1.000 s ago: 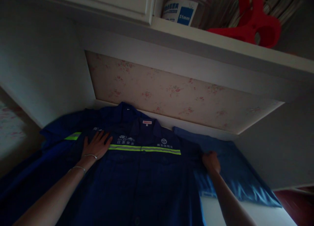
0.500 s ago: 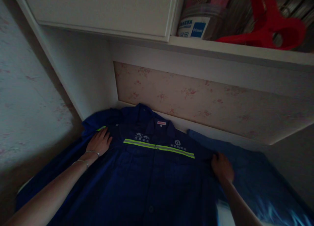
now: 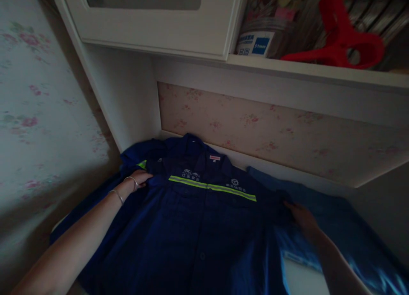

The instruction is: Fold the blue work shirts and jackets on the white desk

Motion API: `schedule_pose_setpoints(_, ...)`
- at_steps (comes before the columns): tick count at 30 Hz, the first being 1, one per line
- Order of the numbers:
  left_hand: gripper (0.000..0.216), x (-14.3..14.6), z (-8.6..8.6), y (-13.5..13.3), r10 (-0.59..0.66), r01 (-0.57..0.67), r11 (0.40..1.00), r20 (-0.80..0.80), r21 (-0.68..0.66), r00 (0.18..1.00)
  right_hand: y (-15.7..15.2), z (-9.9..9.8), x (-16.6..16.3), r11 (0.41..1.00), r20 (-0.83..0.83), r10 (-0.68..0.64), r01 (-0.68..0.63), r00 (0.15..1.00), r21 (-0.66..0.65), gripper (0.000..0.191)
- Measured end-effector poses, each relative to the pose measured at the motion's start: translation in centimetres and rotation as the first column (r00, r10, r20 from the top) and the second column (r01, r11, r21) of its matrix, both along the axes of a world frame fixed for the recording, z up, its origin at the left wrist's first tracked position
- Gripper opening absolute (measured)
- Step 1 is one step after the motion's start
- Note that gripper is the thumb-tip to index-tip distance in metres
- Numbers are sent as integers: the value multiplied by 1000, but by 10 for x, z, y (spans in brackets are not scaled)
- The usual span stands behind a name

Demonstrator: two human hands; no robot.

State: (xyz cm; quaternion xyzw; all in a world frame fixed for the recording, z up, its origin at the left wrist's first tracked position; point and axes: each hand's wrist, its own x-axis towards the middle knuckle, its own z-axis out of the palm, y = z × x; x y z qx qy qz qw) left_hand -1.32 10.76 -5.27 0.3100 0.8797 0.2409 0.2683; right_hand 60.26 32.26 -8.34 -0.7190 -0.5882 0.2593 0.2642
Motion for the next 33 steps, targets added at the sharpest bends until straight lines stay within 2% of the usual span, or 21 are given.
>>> schedule_pose_setpoints(2, 28, 4, 11, 0, -43, 44, 998, -29, 39, 999, 3, 15, -11, 1000, 43, -16, 15, 999, 18, 54)
schedule_pose_setpoints(4, 30, 14, 24, 4, -97, 108, 989, -108, 102, 989, 2, 34, -29, 998, 132, 32, -39, 991, 49, 57)
schedule_pose_setpoints(6, 35, 32, 36, 10, -161, 198, 963, -203, 180, 966, -7, 53, -58, 981, 248, 143, -170, 958, 91, 56)
schedule_pose_setpoints(8, 42, 58, 44, 18, -260, 322, 915, -255, 242, 931, -25, 70, -92, 935, 299, 302, -342, 905, 90, 56)
schedule_pose_setpoints(11, 48, 98, 43, 25, -441, 502, 819, -254, 279, 861, -58, 88, -133, 826, 209, 534, -558, 819, 78, 53)
schedule_pose_setpoints(12, 49, 108, 40, 25, -476, 537, 794, -257, 286, 841, -67, 93, -140, 803, 194, 557, -583, 808, 124, 50)
schedule_pose_setpoints(14, 50, 117, 31, 24, -487, 562, 774, -294, 291, 823, -75, 98, -143, 806, 193, 480, -517, 856, 288, 46)
schedule_pose_setpoints(16, 53, 118, 18, 19, -456, 557, 783, -355, 275, 816, -74, 96, -135, 833, 170, 323, -365, 931, 416, 50)
schedule_pose_setpoints(18, 56, 117, 2, 12, -446, 558, 799, -404, 222, 799, -69, 82, -126, 874, 206, 245, -308, 947, 377, 56)
schedule_pose_setpoints(20, 58, 117, -17, 4, -463, 568, 809, -430, 152, 775, -69, 58, -124, 888, 357, 330, -416, 874, 198, 57)
schedule_pose_setpoints(22, 58, 120, -33, -1, -487, 579, 810, -441, 95, 754, -76, 27, -129, 847, 464, 464, -532, 755, 19, 54)
schedule_pose_setpoints(24, 58, 123, -42, -2, -499, 586, 807, -449, 70, 741, -85, 2, -137, 813, 494, 528, -579, 690, -61, 53)
schedule_pose_setpoints(26, 56, 125, -42, -1, -502, 586, 807, -447, 66, 741, -92, -9, -143, 813, 504, 537, -574, 677, -95, 55)
schedule_pose_setpoints(28, 51, 128, -33, -7, -488, 570, 818, -432, 77, 759, -96, -6, -142, 817, 498, 534, -569, 683, -95, 56)
schedule_pose_setpoints(29, 50, 129, -26, -15, -483, 562, 823, -423, 80, 767, -101, -2, -139, 823, 468, 521, -565, 714, -55, 56)
schedule_pose_setpoints(31, 47, 134, -14, -47, -453, 535, 832, -377, 145, 808, -121, 7, -124, 853, 301, 471, -515, 829, 84, 55)
schedule_pose_setpoints(33, 43, 139, -8, -97, -368, 445, 846, -281, 294, 886, -161, 9, -102, 914, -47, 388, -378, 921, 146, 51)
